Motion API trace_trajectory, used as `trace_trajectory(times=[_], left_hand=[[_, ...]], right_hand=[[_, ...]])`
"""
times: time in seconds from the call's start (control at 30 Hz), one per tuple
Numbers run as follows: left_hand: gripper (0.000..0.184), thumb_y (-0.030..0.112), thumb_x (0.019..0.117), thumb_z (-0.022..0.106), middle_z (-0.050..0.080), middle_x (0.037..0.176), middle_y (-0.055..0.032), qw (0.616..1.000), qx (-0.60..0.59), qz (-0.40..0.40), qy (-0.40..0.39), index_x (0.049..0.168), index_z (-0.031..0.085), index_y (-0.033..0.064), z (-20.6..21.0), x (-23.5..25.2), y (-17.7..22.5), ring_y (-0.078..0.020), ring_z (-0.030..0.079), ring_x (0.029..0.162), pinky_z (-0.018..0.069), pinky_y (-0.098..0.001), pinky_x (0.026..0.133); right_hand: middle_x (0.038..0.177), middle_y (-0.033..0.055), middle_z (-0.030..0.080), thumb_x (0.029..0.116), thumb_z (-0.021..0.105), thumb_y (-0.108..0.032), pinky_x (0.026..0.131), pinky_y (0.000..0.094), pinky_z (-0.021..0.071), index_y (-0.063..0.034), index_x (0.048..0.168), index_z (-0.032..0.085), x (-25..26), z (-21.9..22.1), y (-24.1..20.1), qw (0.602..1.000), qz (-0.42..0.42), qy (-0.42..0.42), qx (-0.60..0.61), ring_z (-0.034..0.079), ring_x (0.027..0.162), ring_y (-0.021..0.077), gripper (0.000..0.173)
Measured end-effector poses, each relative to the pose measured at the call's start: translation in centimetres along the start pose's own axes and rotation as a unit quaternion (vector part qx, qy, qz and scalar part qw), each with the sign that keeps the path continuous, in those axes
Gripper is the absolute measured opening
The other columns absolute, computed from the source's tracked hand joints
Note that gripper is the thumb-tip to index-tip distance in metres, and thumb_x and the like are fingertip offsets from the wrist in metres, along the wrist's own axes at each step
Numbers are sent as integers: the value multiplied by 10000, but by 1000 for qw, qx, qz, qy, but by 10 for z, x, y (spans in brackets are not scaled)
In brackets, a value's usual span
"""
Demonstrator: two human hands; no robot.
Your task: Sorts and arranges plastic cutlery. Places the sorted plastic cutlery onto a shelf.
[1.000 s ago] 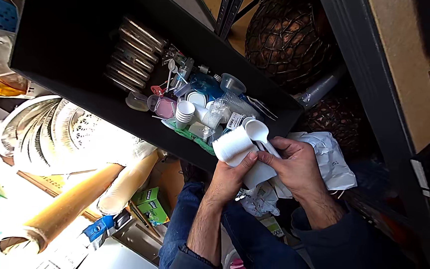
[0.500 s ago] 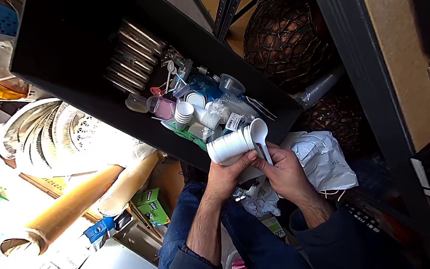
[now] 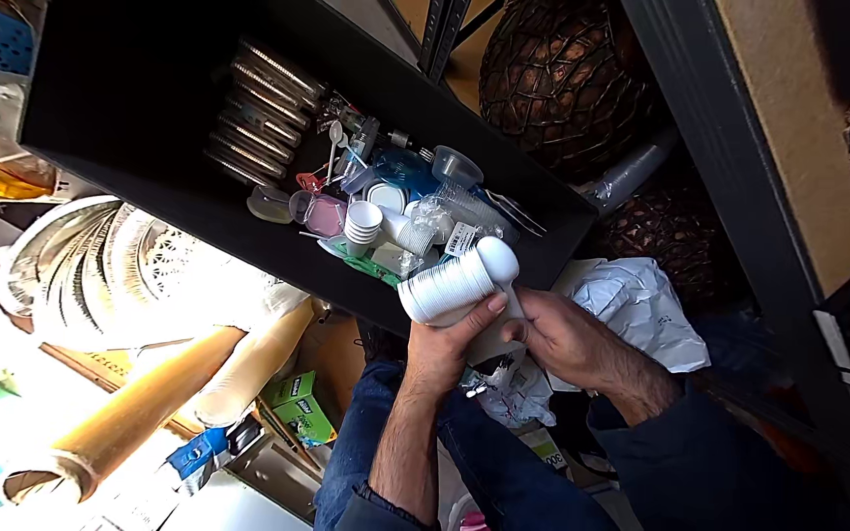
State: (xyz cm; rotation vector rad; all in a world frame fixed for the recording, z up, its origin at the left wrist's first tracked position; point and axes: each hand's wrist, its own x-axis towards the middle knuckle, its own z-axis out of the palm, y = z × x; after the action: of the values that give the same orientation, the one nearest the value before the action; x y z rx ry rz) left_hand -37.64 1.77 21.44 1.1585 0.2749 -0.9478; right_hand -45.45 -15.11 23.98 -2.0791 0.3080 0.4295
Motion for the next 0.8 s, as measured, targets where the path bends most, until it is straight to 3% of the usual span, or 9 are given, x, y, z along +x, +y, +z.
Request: trace_trajectory(times=[0.1,0.17,0.27,0.37,0.43,0.53,0.6,0.7,0.8], left_hand=[[367,248,847,850,746,1030,-114,1000,2,-1,17,1161,725,106,-3,-1,3,-212,728,925,621,-396,828],[358,244,843,854,749,1015,-107,1000,7,-1,27,1149,728,110,-2,-1,2,-209,730,914,624,-390,821],[392,263,835,862,743,1006,-121,999,-3,-3,37,1160,717,100,-4,1,0,-215,730,887,625,-391,794],[396,258,826,865,747,1008,-117,999,8,3,41,1157,718,99,-7,2,4,-215,731,908,622,-397,818],[394,253,824,868,748,1015,-116,999,20,11,40,1154,719,98,-8,3,7,-223,733,922,625,-410,832],[364,238,834,860,750,1014,-111,999,16,14,39,1146,729,105,-7,4,8,-216,733,920,624,-400,830],[357,234,850,846,747,1029,-117,999,2,11,32,1161,727,106,-7,5,9,-217,729,931,621,-397,836],[377,256,860,836,739,1019,-138,999,-27,-7,34,1173,712,88,-7,6,8,-219,727,903,621,-393,803],[400,251,843,852,735,1001,-152,999,-22,-15,38,1172,706,77,-12,8,9,-228,727,872,624,-400,773]], right_hand=[[738,-92,602,1038,466,-565,555,252,505,-170,1145,685,1,-4,2,1000,21,12,21,564,626,21,464],[682,-83,573,1026,488,-574,508,275,491,-163,1078,668,1,2,0,999,36,8,35,550,575,41,452],[687,-76,619,992,517,-635,541,291,574,-150,1074,645,5,12,-9,998,49,-27,16,640,611,52,508],[620,-65,522,1000,412,-688,495,327,479,-143,1019,641,8,15,-8,999,23,-3,-39,562,561,87,592],[629,-70,507,1029,372,-656,492,311,461,-146,1074,664,9,10,-7,999,26,7,-23,532,557,75,589],[642,-84,527,1045,430,-577,486,279,444,-174,1112,688,9,6,-7,998,50,36,2,513,546,51,483],[629,-86,563,1027,451,-607,460,286,497,-189,1116,692,10,6,-8,997,58,47,4,556,522,54,491],[554,-54,509,967,415,-730,435,352,455,-128,962,680,13,14,-13,995,21,44,-86,548,488,118,658],[538,-24,507,966,397,-729,442,387,462,-100,946,679,15,17,-15,988,-1,19,-156,577,494,166,690]])
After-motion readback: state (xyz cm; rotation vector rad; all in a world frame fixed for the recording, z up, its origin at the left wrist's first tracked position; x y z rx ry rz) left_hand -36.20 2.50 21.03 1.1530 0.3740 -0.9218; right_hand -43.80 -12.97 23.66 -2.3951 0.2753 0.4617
